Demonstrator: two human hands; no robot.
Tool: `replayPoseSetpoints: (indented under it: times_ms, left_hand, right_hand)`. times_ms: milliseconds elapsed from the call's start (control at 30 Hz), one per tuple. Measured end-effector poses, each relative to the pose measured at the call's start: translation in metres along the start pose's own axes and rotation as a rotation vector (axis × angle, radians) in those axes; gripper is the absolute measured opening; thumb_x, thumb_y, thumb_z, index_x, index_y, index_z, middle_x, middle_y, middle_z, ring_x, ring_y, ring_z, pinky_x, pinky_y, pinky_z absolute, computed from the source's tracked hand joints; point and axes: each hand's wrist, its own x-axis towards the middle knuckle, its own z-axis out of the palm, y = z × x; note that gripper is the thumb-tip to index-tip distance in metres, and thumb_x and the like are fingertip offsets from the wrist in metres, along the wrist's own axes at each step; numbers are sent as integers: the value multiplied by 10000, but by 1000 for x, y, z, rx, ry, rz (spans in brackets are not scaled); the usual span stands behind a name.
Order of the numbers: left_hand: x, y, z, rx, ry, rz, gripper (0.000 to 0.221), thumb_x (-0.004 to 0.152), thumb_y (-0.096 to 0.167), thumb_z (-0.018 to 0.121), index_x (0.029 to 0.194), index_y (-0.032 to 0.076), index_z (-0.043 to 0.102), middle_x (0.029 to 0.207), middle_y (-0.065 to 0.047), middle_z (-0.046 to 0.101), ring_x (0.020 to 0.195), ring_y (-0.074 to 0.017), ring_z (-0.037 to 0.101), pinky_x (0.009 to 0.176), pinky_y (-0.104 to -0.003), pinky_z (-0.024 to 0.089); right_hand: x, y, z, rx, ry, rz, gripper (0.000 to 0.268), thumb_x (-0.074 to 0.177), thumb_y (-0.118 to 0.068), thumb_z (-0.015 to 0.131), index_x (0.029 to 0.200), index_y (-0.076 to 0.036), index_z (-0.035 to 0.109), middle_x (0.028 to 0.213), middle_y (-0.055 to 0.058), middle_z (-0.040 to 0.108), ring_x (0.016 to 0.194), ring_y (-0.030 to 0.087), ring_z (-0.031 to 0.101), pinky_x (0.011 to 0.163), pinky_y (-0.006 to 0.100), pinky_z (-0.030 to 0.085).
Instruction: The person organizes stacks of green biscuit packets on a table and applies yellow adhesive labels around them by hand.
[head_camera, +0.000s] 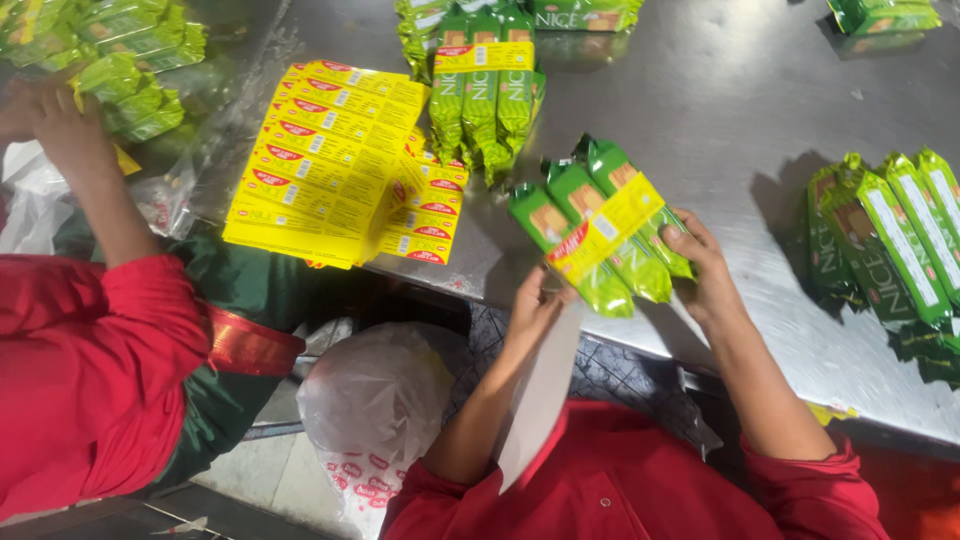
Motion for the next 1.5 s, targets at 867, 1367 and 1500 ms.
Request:
replayPoseSetpoints:
  times_ms: [867,1367,1500]
  left_hand:
    - [-9,69,42,-236,281,80,377,1102,341,484,1106,0,643,561,43,453,433,-43,361,379,-237,259]
    - [-101,105,16,549,-58,231,954,808,349,875,1535,22,352,1621,-251,259,1533,-395,279,1229,-449,314]
    - [-141,71,-16,442,68,51,748,824,187,781,1488,65,459,1421,-222,550,1321,-349,556,1129,-436,435]
  right_hand:
    - [-96,182,54,-292,-729,156,590,906,-225,801,1387,-3,542,1271,124,659,1170,188,618,1001,350,522]
    - [-73,161,26,-604,-324,-289,511,731,-63,785,1224,-15,660,1021,70,758,921,150,700,775,318,565]
    - [-74,176,42,-616,-660,41,346,905,-70,652,1248,-35,683,1099,95,773,1010,170,714,851,323,575]
